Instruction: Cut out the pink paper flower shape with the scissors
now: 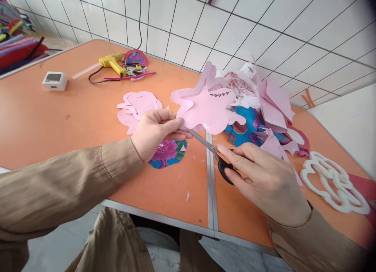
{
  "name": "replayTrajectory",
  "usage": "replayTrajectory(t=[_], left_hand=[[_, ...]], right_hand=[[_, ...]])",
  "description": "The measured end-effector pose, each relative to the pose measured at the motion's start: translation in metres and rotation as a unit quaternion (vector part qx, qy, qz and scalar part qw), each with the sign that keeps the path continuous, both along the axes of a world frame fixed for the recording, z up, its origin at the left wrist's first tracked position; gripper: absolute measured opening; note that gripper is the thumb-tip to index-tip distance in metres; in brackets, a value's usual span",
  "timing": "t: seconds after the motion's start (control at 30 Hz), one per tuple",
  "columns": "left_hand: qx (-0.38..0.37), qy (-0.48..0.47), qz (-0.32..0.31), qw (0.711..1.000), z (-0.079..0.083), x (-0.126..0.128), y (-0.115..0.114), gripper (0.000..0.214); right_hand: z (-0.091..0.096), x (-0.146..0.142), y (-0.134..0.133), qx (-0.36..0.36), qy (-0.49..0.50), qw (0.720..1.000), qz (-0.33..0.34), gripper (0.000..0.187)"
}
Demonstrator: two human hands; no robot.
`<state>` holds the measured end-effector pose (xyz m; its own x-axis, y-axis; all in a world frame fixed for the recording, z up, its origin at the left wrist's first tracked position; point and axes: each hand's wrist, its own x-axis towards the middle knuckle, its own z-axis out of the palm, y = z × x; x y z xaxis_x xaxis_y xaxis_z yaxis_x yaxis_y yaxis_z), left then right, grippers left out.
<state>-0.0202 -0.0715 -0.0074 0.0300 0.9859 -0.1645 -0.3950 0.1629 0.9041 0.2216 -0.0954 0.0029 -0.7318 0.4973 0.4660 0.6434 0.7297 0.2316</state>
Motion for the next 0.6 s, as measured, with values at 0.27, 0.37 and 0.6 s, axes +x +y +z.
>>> replayTrajectory(t=[0.27,0.37,0.6], left_hand=[[-0.013,-0.012,-0.006,1.0,-0.0001,-0.0002,-0.0006,0.024],[-0.022,-0.02,-0.007,1.0,-0.0001,0.0004,-0.0004,0.023],[-0.039,-0.046,0.003,0.998,0.0015,0.0034,-0.0019,0.023]], right_hand=[[-0.0014,0.0,-0.0012,-0.012,0.014,1.0,-0.006,0.028],[-0.0011,0.0003,-0.0009,-0.015,0.012,1.0,-0.006,0.028],[0.0002,-0.0002,-0.0008,-0.013,0.0,1.0,-0.004,0.025]])
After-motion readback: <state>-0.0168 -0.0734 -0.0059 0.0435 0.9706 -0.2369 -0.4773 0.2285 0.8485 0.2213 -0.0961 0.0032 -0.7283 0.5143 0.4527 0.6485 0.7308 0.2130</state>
